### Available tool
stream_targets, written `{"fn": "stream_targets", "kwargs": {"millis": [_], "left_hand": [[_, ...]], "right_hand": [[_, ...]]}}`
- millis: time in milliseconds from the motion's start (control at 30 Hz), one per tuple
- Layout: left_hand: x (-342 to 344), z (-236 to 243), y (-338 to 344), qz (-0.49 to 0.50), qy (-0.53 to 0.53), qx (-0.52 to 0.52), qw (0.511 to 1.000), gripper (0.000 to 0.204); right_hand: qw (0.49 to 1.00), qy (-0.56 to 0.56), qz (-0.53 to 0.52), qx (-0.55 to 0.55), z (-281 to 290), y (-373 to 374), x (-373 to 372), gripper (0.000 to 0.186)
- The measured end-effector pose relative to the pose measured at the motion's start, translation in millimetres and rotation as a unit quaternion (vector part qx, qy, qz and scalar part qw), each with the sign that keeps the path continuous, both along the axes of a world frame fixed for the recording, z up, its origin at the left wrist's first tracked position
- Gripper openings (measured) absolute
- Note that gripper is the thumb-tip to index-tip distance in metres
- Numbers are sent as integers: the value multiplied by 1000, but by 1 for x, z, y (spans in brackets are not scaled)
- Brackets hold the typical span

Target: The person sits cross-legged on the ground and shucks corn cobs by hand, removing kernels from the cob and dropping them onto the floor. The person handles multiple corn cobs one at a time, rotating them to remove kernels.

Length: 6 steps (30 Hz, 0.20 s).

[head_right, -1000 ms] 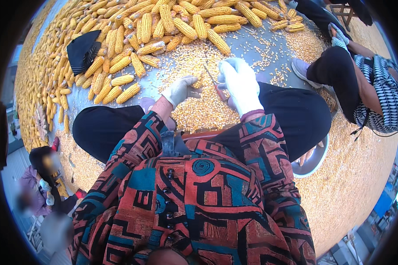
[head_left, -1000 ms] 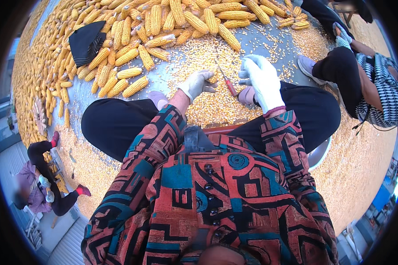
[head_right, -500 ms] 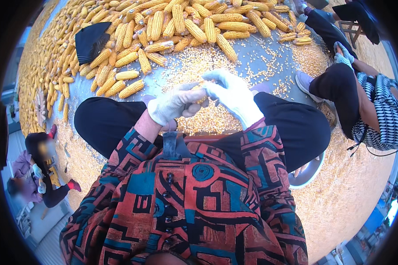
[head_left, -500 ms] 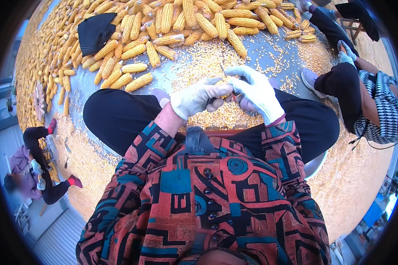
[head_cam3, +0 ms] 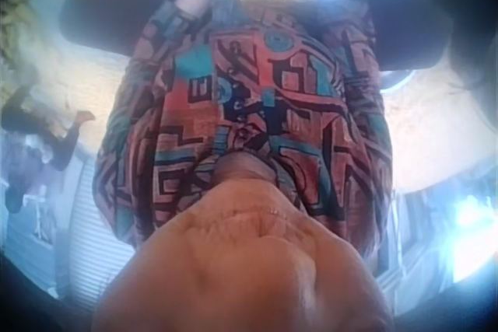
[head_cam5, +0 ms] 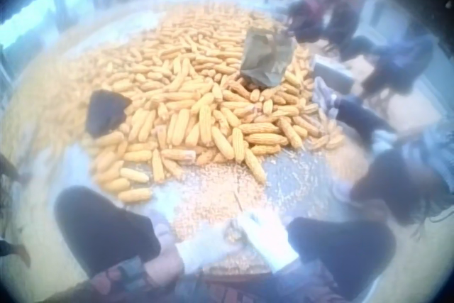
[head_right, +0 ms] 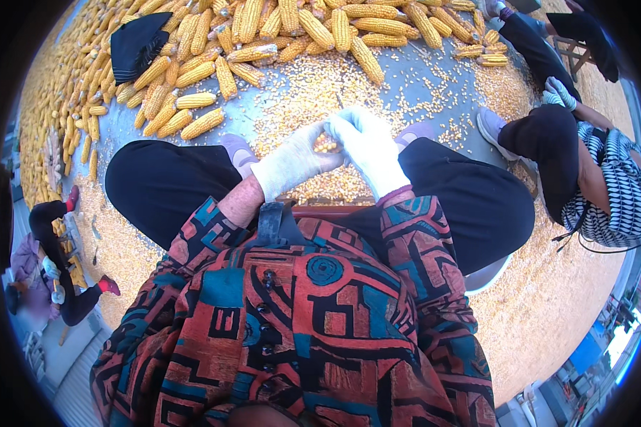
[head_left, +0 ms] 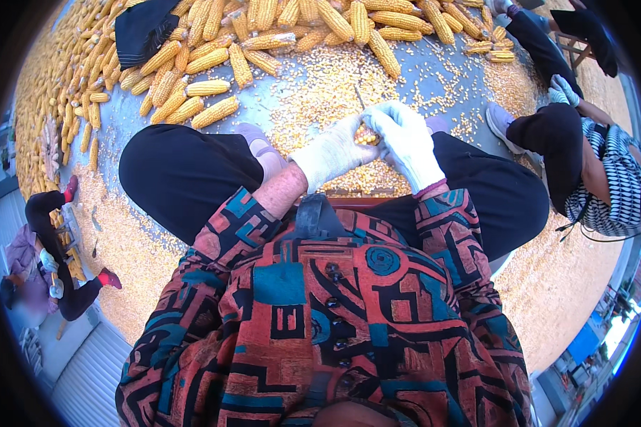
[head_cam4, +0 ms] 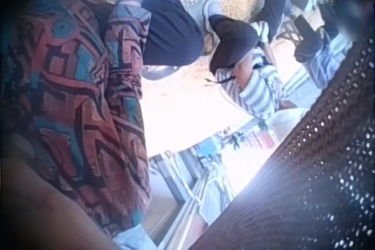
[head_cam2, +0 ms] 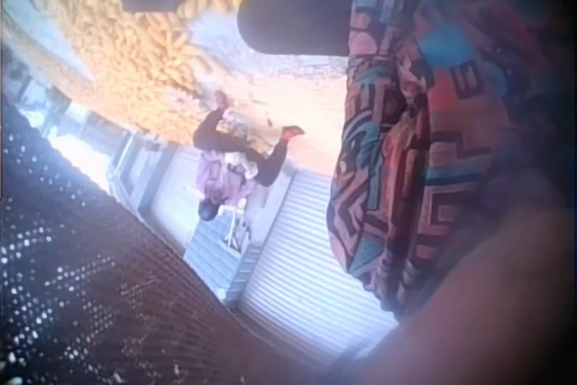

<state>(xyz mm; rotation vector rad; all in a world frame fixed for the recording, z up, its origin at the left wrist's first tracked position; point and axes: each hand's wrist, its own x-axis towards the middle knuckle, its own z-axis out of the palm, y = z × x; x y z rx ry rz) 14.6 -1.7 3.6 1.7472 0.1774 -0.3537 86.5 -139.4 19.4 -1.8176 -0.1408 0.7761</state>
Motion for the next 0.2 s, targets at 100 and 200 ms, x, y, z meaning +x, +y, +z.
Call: {"fn": "stream_targets", "kwargs": {"millis": [100,200], "left_hand": [[6,1,8,7,20,0,1000,56],[4,2,9,8,30,140,990,52]], "right_hand": [[999,24,-26,23,1,1,4,25],[993,112,-9,-36,12,-4,9,33]]}}
